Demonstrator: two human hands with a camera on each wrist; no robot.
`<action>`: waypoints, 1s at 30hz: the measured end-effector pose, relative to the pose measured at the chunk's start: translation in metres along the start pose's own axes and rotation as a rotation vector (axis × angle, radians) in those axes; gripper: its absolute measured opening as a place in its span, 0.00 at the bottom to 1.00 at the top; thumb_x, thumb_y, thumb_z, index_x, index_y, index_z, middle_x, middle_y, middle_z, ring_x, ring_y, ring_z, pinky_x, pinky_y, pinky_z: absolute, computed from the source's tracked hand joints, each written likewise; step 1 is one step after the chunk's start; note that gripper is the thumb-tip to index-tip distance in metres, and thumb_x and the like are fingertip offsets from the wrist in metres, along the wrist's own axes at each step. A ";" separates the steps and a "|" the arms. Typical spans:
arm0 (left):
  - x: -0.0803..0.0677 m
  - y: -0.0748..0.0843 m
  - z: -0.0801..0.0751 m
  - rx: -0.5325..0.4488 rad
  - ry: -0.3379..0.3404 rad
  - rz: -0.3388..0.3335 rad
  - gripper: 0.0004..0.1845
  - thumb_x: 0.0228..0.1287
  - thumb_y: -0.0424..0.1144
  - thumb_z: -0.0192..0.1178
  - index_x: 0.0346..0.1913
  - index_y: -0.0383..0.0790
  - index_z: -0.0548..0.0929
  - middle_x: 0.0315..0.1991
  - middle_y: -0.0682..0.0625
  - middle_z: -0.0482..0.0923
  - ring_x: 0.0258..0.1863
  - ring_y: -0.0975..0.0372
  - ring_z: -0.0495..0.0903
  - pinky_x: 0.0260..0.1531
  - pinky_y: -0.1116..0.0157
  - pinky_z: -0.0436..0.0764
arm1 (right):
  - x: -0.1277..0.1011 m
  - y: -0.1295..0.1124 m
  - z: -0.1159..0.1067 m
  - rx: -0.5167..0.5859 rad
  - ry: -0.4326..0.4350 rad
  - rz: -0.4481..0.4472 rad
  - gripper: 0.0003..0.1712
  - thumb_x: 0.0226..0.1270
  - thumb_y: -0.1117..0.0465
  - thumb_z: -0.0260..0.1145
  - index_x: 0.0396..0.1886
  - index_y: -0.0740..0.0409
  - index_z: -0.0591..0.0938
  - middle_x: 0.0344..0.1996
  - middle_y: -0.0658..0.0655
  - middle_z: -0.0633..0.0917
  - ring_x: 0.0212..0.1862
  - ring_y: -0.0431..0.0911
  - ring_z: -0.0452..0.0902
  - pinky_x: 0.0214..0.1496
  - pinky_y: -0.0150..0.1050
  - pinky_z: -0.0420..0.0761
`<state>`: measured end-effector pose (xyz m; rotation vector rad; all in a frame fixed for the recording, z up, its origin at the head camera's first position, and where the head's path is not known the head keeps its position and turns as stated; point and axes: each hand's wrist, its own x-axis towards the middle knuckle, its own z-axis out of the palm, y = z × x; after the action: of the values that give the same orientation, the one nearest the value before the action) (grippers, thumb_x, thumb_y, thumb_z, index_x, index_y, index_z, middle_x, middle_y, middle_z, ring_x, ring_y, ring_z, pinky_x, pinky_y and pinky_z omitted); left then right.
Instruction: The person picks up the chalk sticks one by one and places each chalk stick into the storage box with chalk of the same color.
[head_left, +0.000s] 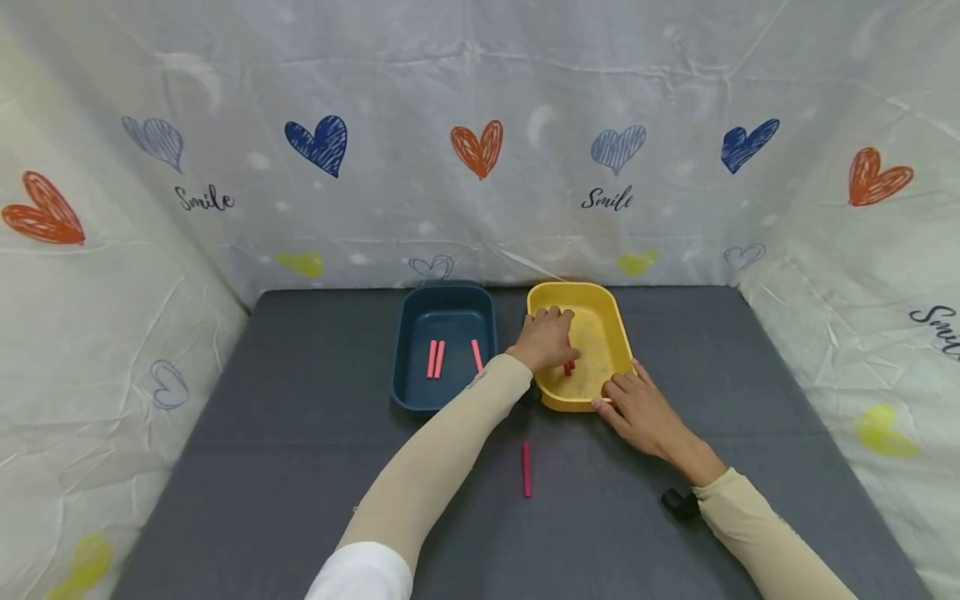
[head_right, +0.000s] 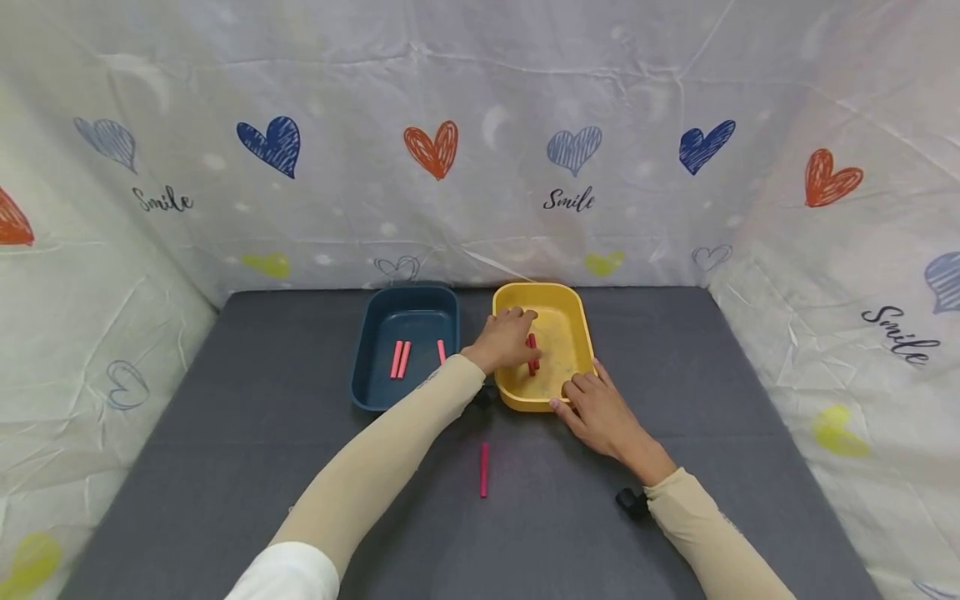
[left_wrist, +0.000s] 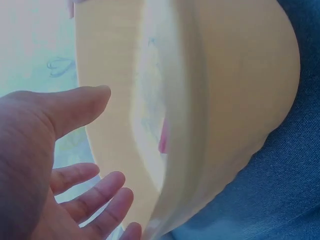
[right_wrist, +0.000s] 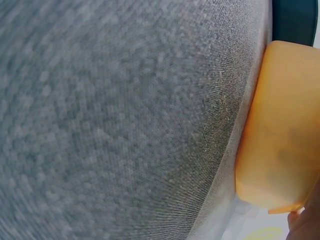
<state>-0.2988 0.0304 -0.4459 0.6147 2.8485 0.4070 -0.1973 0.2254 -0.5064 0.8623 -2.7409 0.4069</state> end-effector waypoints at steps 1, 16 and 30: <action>-0.002 0.001 -0.001 0.002 -0.002 0.006 0.37 0.64 0.54 0.64 0.72 0.45 0.65 0.67 0.47 0.68 0.68 0.52 0.64 0.70 0.51 0.62 | 0.000 0.000 0.000 0.002 0.001 -0.002 0.12 0.73 0.50 0.59 0.31 0.50 0.76 0.28 0.49 0.75 0.39 0.48 0.75 0.74 0.62 0.55; -0.027 0.006 -0.011 -0.029 0.056 0.090 0.33 0.66 0.56 0.60 0.70 0.45 0.68 0.67 0.47 0.69 0.67 0.54 0.67 0.68 0.52 0.69 | 0.000 0.002 -0.001 -0.011 -0.043 0.014 0.14 0.74 0.48 0.57 0.32 0.50 0.75 0.28 0.49 0.75 0.41 0.49 0.75 0.75 0.62 0.54; -0.065 0.005 -0.016 -0.116 0.178 0.167 0.31 0.66 0.54 0.61 0.67 0.43 0.72 0.65 0.47 0.72 0.65 0.55 0.71 0.66 0.52 0.72 | 0.000 0.002 -0.003 0.009 -0.037 0.015 0.12 0.73 0.50 0.59 0.32 0.51 0.76 0.28 0.49 0.74 0.40 0.48 0.74 0.75 0.62 0.53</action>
<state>-0.2433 0.0033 -0.4203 0.8349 2.9225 0.6813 -0.1982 0.2283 -0.5041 0.8604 -2.7832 0.4100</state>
